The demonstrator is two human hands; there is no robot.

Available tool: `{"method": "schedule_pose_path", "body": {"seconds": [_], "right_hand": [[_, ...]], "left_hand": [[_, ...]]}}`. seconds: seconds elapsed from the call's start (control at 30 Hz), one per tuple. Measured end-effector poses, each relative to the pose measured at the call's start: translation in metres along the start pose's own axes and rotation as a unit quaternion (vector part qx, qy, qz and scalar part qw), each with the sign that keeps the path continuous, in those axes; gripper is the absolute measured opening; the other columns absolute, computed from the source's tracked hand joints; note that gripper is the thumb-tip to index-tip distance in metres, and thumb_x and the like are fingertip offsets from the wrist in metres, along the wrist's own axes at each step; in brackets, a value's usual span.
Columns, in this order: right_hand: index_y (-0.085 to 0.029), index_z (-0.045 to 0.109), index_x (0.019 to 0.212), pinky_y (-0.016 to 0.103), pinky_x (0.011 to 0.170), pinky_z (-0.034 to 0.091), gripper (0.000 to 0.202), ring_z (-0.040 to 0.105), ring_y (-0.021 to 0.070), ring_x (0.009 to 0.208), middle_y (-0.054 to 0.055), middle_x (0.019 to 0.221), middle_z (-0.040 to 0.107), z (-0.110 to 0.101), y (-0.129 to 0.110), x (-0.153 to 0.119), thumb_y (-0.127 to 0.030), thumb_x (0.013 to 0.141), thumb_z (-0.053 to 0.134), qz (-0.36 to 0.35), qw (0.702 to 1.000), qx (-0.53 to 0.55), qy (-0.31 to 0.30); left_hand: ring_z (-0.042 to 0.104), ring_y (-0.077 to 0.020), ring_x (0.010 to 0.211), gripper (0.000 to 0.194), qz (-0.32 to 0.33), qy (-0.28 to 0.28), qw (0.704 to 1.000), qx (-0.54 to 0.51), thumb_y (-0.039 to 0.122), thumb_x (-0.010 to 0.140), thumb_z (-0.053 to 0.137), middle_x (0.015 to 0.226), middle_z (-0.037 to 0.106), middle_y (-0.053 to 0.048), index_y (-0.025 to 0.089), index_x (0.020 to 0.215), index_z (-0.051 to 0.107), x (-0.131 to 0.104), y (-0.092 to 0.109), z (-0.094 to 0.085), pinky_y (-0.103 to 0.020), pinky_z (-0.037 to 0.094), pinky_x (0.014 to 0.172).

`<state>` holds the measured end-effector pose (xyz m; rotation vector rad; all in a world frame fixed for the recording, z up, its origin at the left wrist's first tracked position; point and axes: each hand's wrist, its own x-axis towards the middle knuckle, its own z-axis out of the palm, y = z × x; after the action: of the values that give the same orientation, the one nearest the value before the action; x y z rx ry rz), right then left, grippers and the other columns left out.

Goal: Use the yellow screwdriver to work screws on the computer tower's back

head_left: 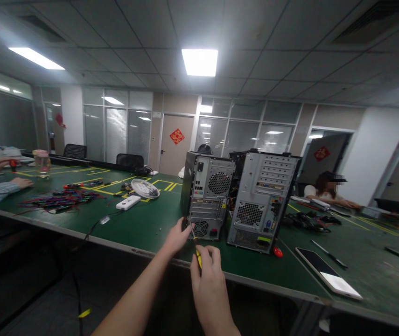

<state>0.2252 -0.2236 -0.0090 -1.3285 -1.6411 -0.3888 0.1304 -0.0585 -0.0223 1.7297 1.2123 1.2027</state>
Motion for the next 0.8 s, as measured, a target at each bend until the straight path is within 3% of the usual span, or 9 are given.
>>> {"method": "schedule_pose_path", "body": {"seconds": [0.3, 0.43, 0.7, 0.8], "right_hand": [[-0.022, 0.062, 0.113, 0.037, 0.075, 0.06, 0.024, 0.069, 0.0244, 0.093, 0.014, 0.12, 0.057, 0.0, 0.003, -0.008, -0.022, 0.101, 0.04, 0.013, 0.999, -0.035, 0.009], [-0.02, 0.056, 0.122, 0.038, 0.075, 0.06, 0.029, 0.069, 0.0246, 0.094, 0.015, 0.125, 0.053, 0.003, -0.001, -0.012, -0.019, 0.098, 0.04, 0.017, 0.999, -0.027, -0.011], [-0.019, 0.055, 0.121, 0.033, 0.062, 0.058, 0.028, 0.068, 0.0213, 0.077, 0.012, 0.109, 0.057, 0.008, -0.001, -0.013, -0.028, 0.104, 0.035, 0.014, 0.999, -0.05, -0.001], [-0.021, 0.057, 0.115, 0.034, 0.065, 0.059, 0.024, 0.068, 0.0221, 0.082, 0.012, 0.111, 0.056, 0.006, -0.004, -0.012, -0.026, 0.103, 0.037, 0.017, 0.999, -0.034, -0.004]], "left_hand": [[0.056, -0.0282, 0.131, 0.064, 0.0, 0.001, 1.0, -0.004, 0.055, 0.09, 0.055, 0.14, 0.06, -0.015, 0.016, 0.141, 0.051, 0.001, -0.002, 0.0, -0.037, 0.039, 0.11], [0.055, -0.0292, 0.132, 0.066, 0.001, -0.001, 1.0, -0.007, 0.056, 0.089, 0.055, 0.141, 0.06, -0.016, 0.016, 0.141, 0.051, 0.002, -0.004, 0.001, -0.038, 0.038, 0.111], [0.055, -0.0298, 0.132, 0.067, 0.006, 0.006, 1.0, -0.011, 0.056, 0.088, 0.057, 0.14, 0.061, -0.015, 0.016, 0.141, 0.052, 0.004, -0.009, 0.001, -0.039, 0.038, 0.111], [0.056, -0.0296, 0.131, 0.067, 0.011, 0.012, 1.0, -0.023, 0.057, 0.087, 0.058, 0.139, 0.062, -0.014, 0.017, 0.14, 0.053, 0.006, -0.012, 0.002, -0.038, 0.039, 0.111]]}}
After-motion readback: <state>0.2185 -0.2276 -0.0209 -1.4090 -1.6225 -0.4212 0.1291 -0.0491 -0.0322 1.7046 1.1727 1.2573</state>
